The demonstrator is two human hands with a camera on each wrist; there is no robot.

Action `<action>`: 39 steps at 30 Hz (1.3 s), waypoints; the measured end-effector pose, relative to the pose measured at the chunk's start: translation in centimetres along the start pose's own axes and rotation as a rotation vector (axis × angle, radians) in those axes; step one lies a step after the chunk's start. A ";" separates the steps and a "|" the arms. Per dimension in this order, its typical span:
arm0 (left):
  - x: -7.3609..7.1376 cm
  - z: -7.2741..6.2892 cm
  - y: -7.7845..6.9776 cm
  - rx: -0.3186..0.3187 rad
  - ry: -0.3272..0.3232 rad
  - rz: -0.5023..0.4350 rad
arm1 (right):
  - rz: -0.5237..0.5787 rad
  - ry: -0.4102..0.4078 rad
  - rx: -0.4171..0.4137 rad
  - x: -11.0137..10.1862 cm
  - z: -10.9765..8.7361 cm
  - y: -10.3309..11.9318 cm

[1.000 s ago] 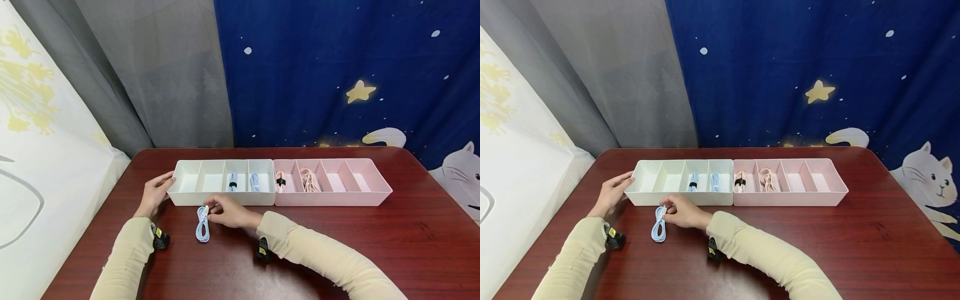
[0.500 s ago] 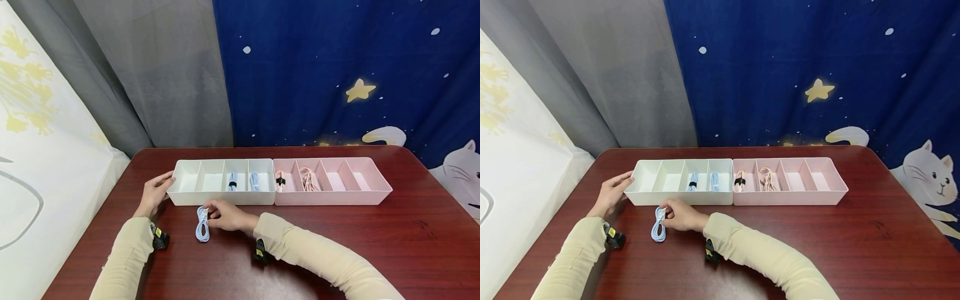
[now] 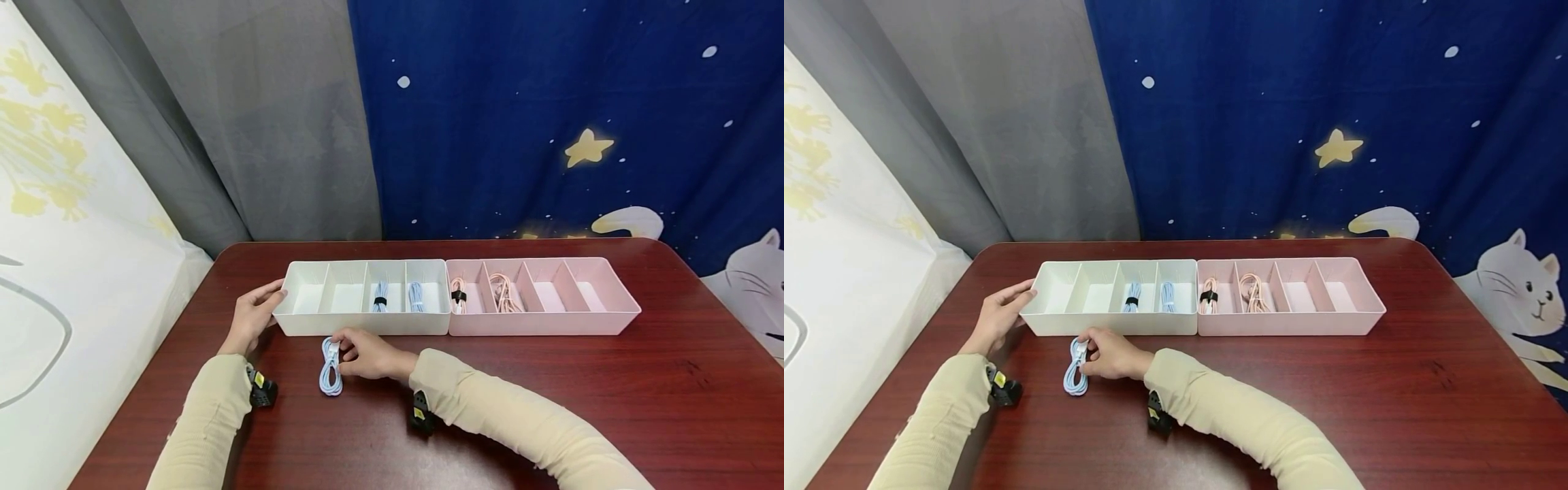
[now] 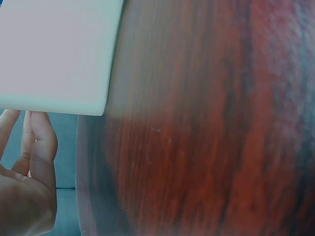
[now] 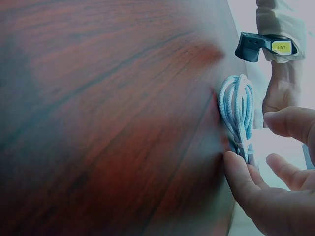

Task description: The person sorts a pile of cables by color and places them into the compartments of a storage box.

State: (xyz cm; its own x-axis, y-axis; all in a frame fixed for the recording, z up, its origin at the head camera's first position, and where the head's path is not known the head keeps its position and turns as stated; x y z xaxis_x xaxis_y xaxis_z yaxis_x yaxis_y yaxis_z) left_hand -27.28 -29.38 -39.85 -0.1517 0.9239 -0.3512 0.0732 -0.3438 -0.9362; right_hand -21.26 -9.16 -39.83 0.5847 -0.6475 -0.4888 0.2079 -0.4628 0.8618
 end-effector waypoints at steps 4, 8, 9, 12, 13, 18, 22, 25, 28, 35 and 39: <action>0.0 0.1 0.1 -0.002 -0.004 -0.007 | -0.004 0.001 -0.010 0.1 0.1 0.2; 0.1 0.1 0.1 -0.004 -0.007 -0.016 | -0.001 -0.003 -0.016 0.2 0.1 0.3; 0.1 0.1 0.1 -0.005 -0.007 -0.018 | -0.001 -0.004 -0.013 0.3 0.1 0.3; 0.0 0.1 0.1 -0.005 -0.007 -0.013 | 0.000 -0.010 -0.010 0.3 0.2 0.3; 0.0 0.1 0.1 -0.005 -0.006 -0.011 | -0.003 -0.011 -0.008 0.4 0.3 0.2; 0.0 0.0 0.1 -0.009 -0.004 -0.011 | -0.009 -0.020 -0.014 0.5 0.5 0.1; 0.0 0.0 0.1 -0.008 -0.002 -0.011 | -0.007 -0.034 -0.025 0.6 0.6 0.0; 0.0 -0.1 0.0 -0.005 -0.001 -0.017 | -0.004 -0.045 -0.036 0.6 0.5 0.1; 0.0 -0.1 0.0 -0.005 -0.001 -0.023 | -0.005 -0.052 -0.052 0.5 0.5 0.3; 0.0 -0.2 -0.1 -0.011 -0.001 -0.026 | -0.041 -0.058 -0.079 0.6 0.6 0.3; 0.0 -0.2 -0.1 -0.006 0.001 -0.025 | -0.062 -0.067 -0.088 0.6 0.8 0.4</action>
Point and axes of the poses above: each hand's wrist, its own z-axis towards the middle knuckle, its own x-axis out of the palm, y = z × x, the point moved 8 cm from there along z, towards the middle knuckle, and after that the axes turned 6 degrees about x, right-handed, at the moved point
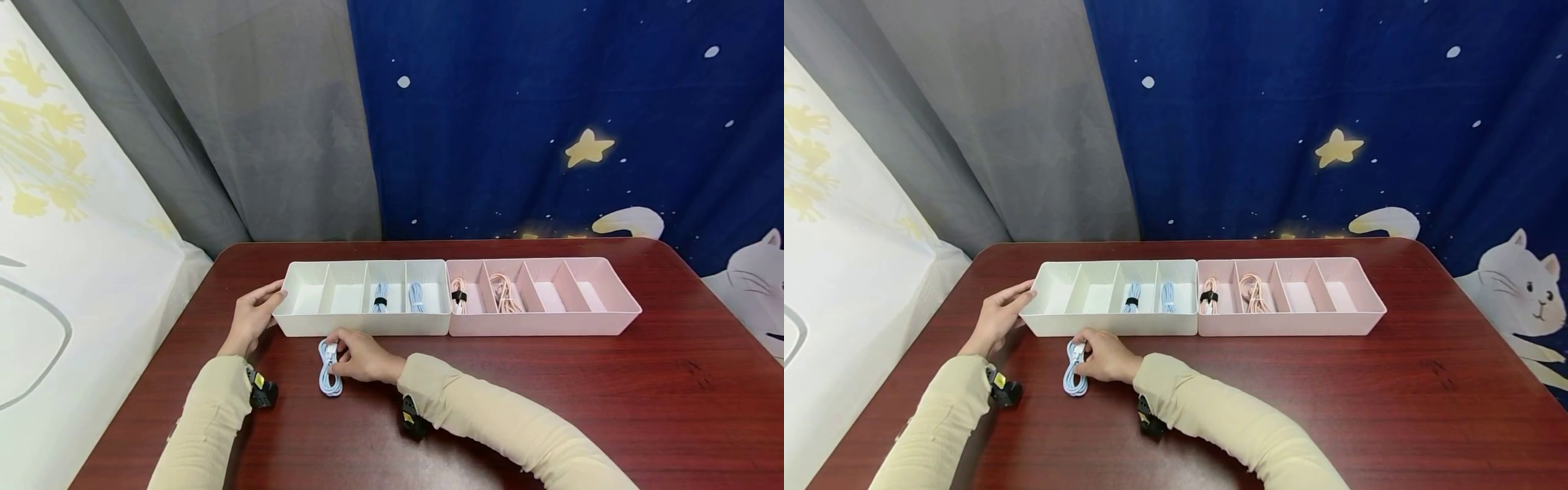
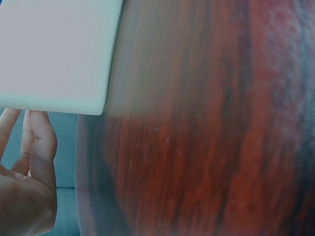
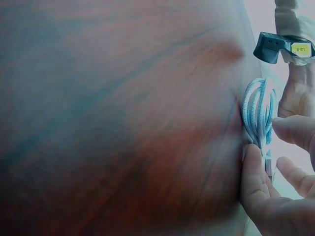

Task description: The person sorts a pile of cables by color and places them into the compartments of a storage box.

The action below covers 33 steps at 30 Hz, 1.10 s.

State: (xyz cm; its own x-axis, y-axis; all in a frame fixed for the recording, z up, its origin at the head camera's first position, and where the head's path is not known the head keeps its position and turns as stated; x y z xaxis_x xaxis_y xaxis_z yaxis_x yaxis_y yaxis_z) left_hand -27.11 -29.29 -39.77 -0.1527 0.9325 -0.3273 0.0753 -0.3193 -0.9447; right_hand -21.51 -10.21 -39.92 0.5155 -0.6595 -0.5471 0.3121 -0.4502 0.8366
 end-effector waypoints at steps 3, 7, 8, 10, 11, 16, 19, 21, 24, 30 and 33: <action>0.1 0.0 0.0 0.002 0.004 -0.001 | -0.004 -0.005 0.000 0.0 0.1 0.0; 0.0 0.0 0.1 0.001 0.003 0.000 | -0.016 -0.001 0.005 0.1 0.2 0.0; 0.0 0.0 0.1 0.001 0.002 0.001 | -0.018 0.002 0.006 0.1 0.2 0.0; 0.0 0.0 0.1 0.000 -0.002 0.004 | -0.028 0.006 0.009 0.1 0.3 0.0; 0.0 0.0 0.1 0.000 -0.002 0.007 | -0.030 0.007 0.011 0.1 0.3 0.0; 0.0 0.1 0.1 0.001 -0.001 0.011 | -0.048 0.010 0.006 0.1 0.2 0.2; 0.0 0.1 0.1 0.003 0.001 0.007 | -0.061 0.004 0.002 0.0 0.2 0.2; 0.0 0.1 0.1 0.005 0.001 0.003 | -0.064 0.000 0.006 0.1 0.2 0.1; 0.0 0.1 0.1 0.005 0.002 0.003 | -0.062 -0.002 0.004 0.1 0.1 0.1; 0.0 0.1 0.1 0.004 0.006 0.009 | -0.077 -0.001 0.011 0.1 0.2 0.1; 0.0 0.1 0.1 0.004 0.003 0.013 | -0.090 -0.004 0.021 0.1 0.3 0.0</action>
Point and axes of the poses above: each hand's wrist, its own z-axis towards the middle knuckle, its own x-axis out of the palm, y = z × x, the point moved 8 cm from there along z, towards the middle knuckle, and after that the axes turned 6 degrees about x, right-handed, at the moved point
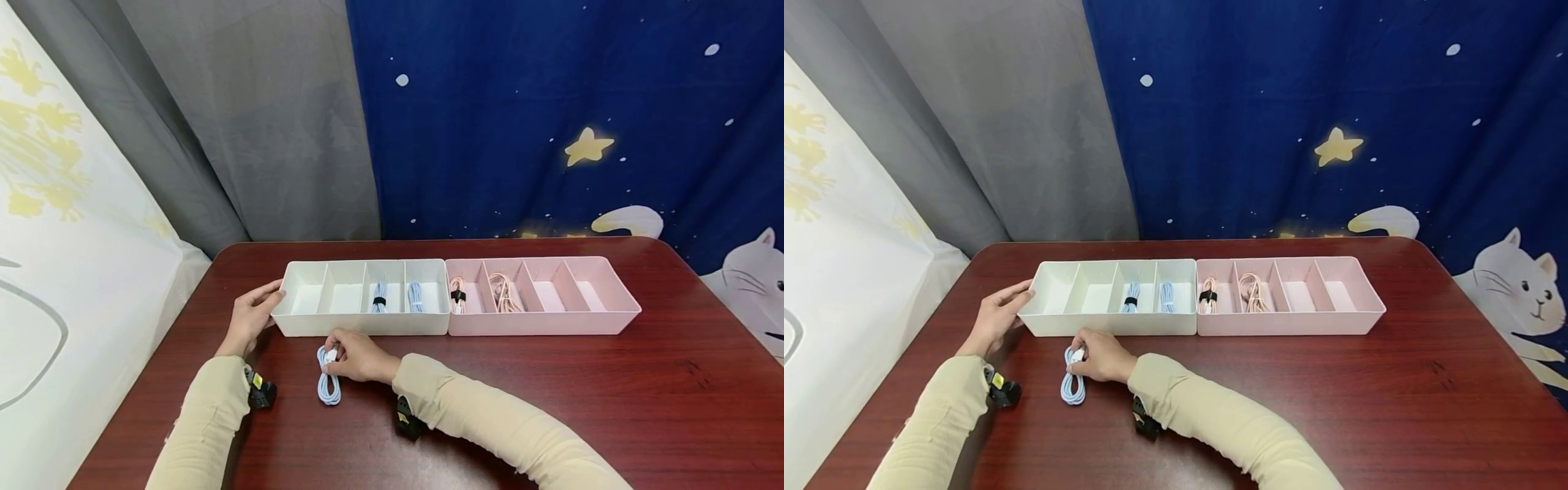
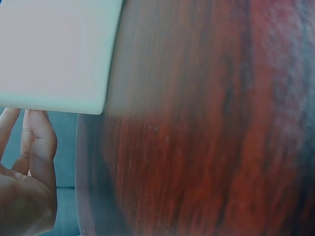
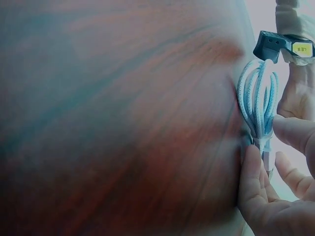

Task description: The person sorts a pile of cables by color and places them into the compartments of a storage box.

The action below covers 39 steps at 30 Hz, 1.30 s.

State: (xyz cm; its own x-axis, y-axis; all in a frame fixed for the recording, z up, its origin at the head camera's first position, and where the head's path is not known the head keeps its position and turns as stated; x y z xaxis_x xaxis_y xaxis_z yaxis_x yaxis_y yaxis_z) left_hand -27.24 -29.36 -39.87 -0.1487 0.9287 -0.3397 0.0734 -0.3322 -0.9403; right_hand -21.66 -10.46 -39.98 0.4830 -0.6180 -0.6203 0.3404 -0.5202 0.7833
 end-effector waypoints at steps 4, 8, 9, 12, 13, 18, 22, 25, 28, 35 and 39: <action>0.0 0.1 0.0 0.002 -0.006 0.006 | -0.009 -0.006 -0.003 -0.1 0.0 0.2; 0.0 0.1 0.1 0.004 -0.011 0.020 | -0.028 -0.018 -0.010 -0.2 -0.1 0.4; 0.0 0.1 0.1 0.004 -0.012 0.026 | -0.032 -0.020 -0.008 -0.2 -0.1 0.4; 0.0 0.1 0.1 0.004 -0.014 0.030 | -0.039 -0.021 0.002 -0.1 0.0 0.3; 0.0 0.1 0.1 0.004 -0.014 0.028 | -0.042 -0.020 0.006 -0.1 0.1 0.2; -0.1 0.2 0.1 0.002 -0.010 0.032 | -0.066 -0.003 0.020 0.0 0.3 0.0; -0.1 0.2 0.1 0.003 -0.005 0.034 | -0.085 0.018 0.038 0.1 0.5 0.0; -0.1 0.2 0.0 0.005 -0.007 0.032 | -0.095 0.027 0.038 0.1 0.7 0.0; -0.1 0.1 0.0 0.004 -0.008 0.033 | -0.088 0.033 0.040 0.2 0.7 -0.1; -0.1 0.1 -0.1 -0.001 -0.001 0.031 | 0.004 0.032 0.080 0.0 0.5 -0.3; 0.0 0.0 -0.1 0.000 -0.003 0.034 | 0.058 0.040 0.104 -0.1 0.3 -0.5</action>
Point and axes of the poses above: each hand's wrist, its own z-axis towards the middle knuckle, its own x-axis out of the palm, y = z × x, the point moved 8 cm from there along z, towards the middle knuckle, and after that the axes turned 6 degrees about x, right-handed, at the moved point
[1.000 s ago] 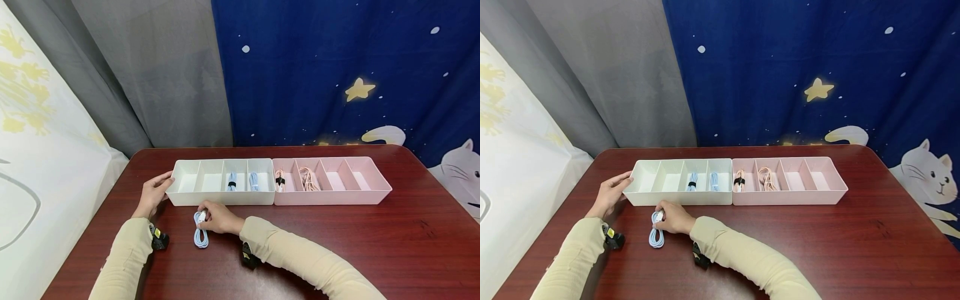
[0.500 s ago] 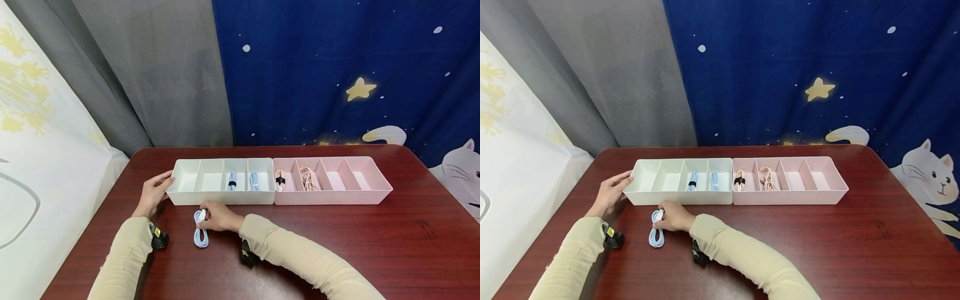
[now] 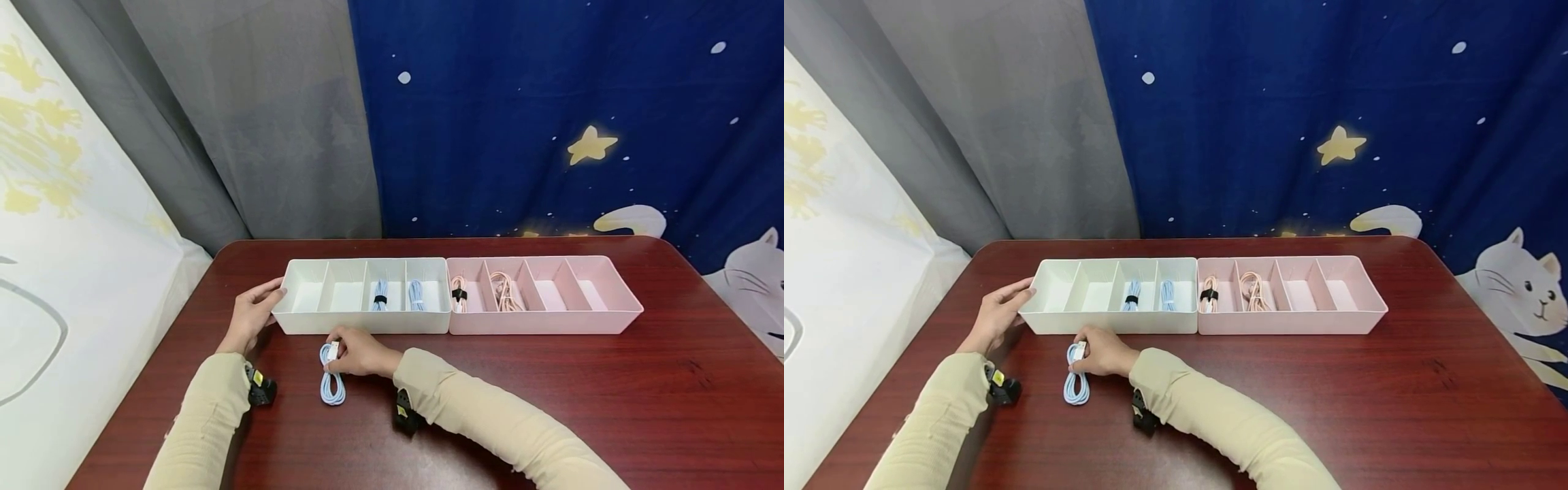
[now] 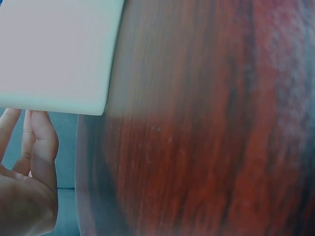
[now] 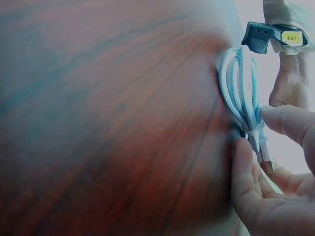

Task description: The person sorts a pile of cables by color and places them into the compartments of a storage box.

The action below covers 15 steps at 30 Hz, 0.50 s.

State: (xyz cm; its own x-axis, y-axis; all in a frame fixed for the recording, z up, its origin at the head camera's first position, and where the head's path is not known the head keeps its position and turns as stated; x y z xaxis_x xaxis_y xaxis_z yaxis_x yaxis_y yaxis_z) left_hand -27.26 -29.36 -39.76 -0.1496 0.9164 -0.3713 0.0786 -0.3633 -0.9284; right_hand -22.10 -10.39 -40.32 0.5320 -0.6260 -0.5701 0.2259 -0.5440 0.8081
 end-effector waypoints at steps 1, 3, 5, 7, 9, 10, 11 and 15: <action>0.0 0.0 0.0 0.000 0.000 0.001 | 0.015 0.004 0.008 0.0 0.0 -0.1; 0.0 0.0 0.0 -0.002 -0.002 -0.005 | 0.044 0.010 0.018 0.0 -0.1 -0.2; 0.0 0.0 0.0 -0.004 0.001 -0.003 | 0.069 0.011 0.024 0.0 -0.1 -0.3; 0.0 0.0 0.1 -0.008 0.000 -0.002 | 0.089 0.007 0.022 0.0 -0.1 -0.4; 0.0 0.0 0.1 -0.012 0.000 -0.001 | 0.106 0.004 0.016 -0.1 0.0 -0.4; 0.0 0.0 0.1 -0.013 -0.001 0.000 | 0.109 0.002 0.012 -0.1 -0.1 -0.5; 0.0 0.0 0.1 -0.015 -0.002 -0.001 | 0.114 0.002 0.009 -0.1 -0.1 -0.5; 0.0 0.1 0.1 -0.019 -0.007 -0.004 | 0.134 0.004 -0.008 -0.1 -0.3 -0.4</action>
State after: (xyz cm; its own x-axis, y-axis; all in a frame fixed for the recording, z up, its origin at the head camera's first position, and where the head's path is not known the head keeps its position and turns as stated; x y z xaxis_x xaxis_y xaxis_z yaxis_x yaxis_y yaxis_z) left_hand -27.30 -29.43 -39.87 -0.1566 0.9168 -0.3673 0.0968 -0.3558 -0.9295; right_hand -22.03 -9.93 -40.54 0.5612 -0.6907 -0.4561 0.1586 -0.4511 0.8783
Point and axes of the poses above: each hand's wrist, its own z-axis towards the middle knuckle, its own x-axis out of the palm, y = z × x, the point moved 8 cm from there along z, towards the middle knuckle, and after that the axes turned 6 degrees about x, right-handed, at the moved point
